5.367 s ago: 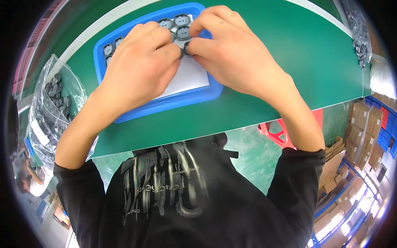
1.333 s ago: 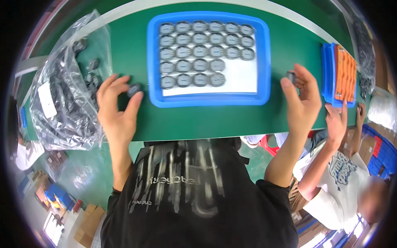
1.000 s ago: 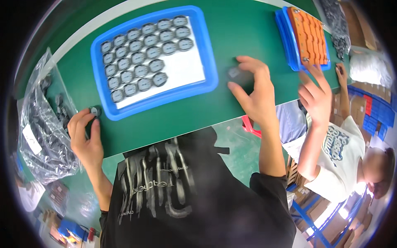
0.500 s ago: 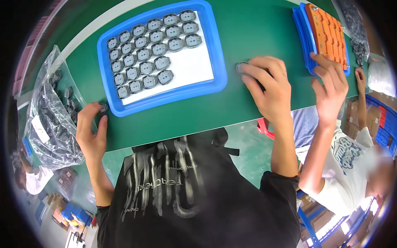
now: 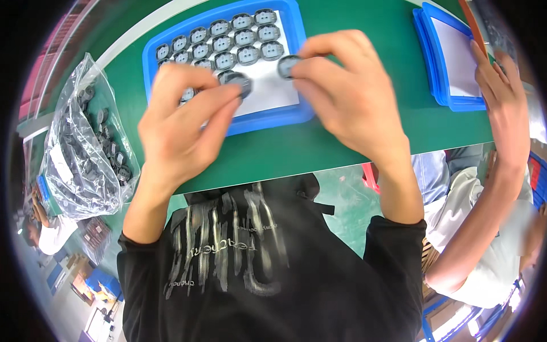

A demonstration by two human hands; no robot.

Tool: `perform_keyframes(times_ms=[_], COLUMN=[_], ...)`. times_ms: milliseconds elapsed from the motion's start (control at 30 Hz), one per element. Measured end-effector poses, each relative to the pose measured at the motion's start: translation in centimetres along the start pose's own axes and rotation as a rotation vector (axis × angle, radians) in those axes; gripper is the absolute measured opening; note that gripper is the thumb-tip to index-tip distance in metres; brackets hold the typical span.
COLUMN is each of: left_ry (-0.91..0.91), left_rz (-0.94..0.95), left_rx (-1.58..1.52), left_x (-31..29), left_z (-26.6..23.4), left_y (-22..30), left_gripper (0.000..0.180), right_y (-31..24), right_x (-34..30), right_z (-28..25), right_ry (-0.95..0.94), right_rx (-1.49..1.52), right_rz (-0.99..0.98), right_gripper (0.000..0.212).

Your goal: Sorting small gray plastic components from a bag and arranging them into a blue tray.

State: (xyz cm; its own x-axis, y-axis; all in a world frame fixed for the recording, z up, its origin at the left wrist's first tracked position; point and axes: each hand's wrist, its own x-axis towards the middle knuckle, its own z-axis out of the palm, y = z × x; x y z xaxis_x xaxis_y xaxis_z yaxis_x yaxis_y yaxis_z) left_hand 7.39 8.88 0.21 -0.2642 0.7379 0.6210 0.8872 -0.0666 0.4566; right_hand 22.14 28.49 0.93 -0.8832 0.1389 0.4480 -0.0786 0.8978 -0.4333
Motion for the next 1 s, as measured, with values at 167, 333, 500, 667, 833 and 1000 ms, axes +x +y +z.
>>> perform_keyframes(times_ms=[167,333,500,667,833,1000], left_ry=[-0.136,-0.193,-0.197,-0.179,-0.059,-0.173], left_rz=[-0.026,-0.109,-0.144,-0.198,-0.514,-0.767], left_rx=[0.033,0.046,0.045,0.065,0.289,0.680], left_x=[1.2,1.0,1.0,0.1,-4.2,-10.3], left_z=[2.9,2.9,2.8,-1.6,-9.9,-15.8], left_y=[-0.4,-0.9,-1.4,-1.1,-3.0,-6.0], left_gripper=[0.010,0.006,0.010,0.025,0.024,0.035], right_y=[1.0,1.3,1.4,0.6,-0.9,-6.2], right_x=[0.5,0.9,1.3,2.1,4.4,10.9], right_z=[1.5,1.8,2.1,2.0,-0.2,4.7], right_ry=[-0.124,-0.171,-0.181,-0.214,-0.166,-0.198], right_rx=[-0.021,-0.053,-0.073,-0.068,-0.050,0.288], right_rz=[-0.059,-0.064,-0.075,-0.063,-0.098,-0.311], right_gripper=[0.016,0.014,0.013,0.022,0.026,0.029])
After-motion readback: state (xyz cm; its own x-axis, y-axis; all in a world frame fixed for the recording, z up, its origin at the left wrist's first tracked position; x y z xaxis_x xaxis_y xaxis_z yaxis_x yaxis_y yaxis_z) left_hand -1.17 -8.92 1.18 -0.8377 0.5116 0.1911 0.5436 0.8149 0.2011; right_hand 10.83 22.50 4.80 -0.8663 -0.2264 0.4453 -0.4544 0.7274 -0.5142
